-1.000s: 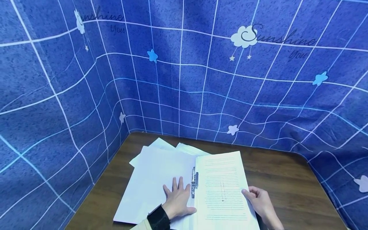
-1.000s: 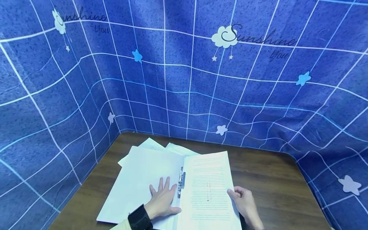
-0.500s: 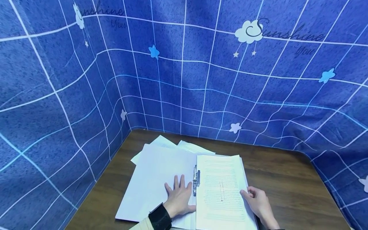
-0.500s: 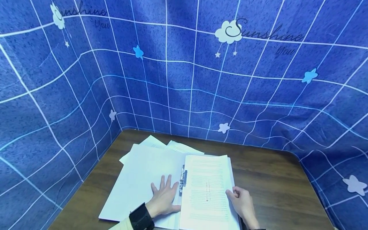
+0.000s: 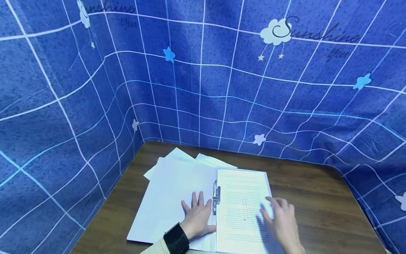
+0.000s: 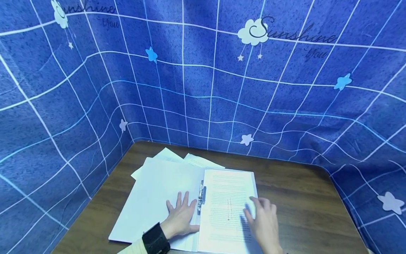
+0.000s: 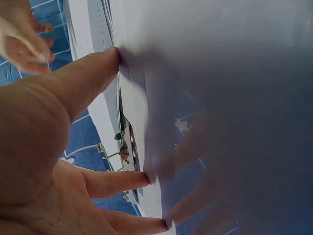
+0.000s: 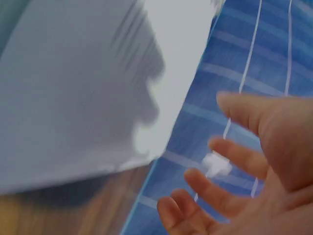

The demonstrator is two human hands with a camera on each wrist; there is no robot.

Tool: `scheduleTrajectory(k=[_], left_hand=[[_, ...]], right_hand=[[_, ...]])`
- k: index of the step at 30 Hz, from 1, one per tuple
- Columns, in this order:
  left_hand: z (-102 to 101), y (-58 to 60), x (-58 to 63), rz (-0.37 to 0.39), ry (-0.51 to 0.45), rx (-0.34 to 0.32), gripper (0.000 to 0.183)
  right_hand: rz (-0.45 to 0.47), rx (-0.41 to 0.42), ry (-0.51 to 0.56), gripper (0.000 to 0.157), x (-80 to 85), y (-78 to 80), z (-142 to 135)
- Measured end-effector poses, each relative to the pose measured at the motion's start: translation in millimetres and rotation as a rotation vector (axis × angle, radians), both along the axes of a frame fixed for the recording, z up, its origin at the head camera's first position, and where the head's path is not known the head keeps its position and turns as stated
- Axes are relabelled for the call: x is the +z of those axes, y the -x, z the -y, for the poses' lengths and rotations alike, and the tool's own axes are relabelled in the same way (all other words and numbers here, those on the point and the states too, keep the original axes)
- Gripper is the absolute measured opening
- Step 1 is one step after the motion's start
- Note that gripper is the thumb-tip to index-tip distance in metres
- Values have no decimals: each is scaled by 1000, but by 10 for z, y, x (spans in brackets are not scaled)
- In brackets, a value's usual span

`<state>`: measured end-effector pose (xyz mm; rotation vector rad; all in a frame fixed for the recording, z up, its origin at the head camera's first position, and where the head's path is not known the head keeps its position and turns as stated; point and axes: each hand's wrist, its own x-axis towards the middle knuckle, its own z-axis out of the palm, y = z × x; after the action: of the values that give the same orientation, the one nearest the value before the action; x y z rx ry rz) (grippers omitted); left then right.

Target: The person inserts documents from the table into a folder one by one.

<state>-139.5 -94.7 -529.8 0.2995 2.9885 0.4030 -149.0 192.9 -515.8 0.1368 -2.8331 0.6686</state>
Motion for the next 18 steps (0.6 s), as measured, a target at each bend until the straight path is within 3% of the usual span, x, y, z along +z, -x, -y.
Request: scheduleTrajectory(k=[3,6,11,18], left_hand=[[-1,0,6,-2,-3,5,92],[-8,-2,4,2,-14,7,92],[-13,-10,-8,6,-14,3,92],[1,-9,11,2,-4,-1,91]], right_hand=[[-34,104,-97,50,-7,-62,208],[72,157,-170,55,-31,-111,365],[210,136,-172,58,-117,-162,481],[186,125,-106,62,-233,-229,500]])
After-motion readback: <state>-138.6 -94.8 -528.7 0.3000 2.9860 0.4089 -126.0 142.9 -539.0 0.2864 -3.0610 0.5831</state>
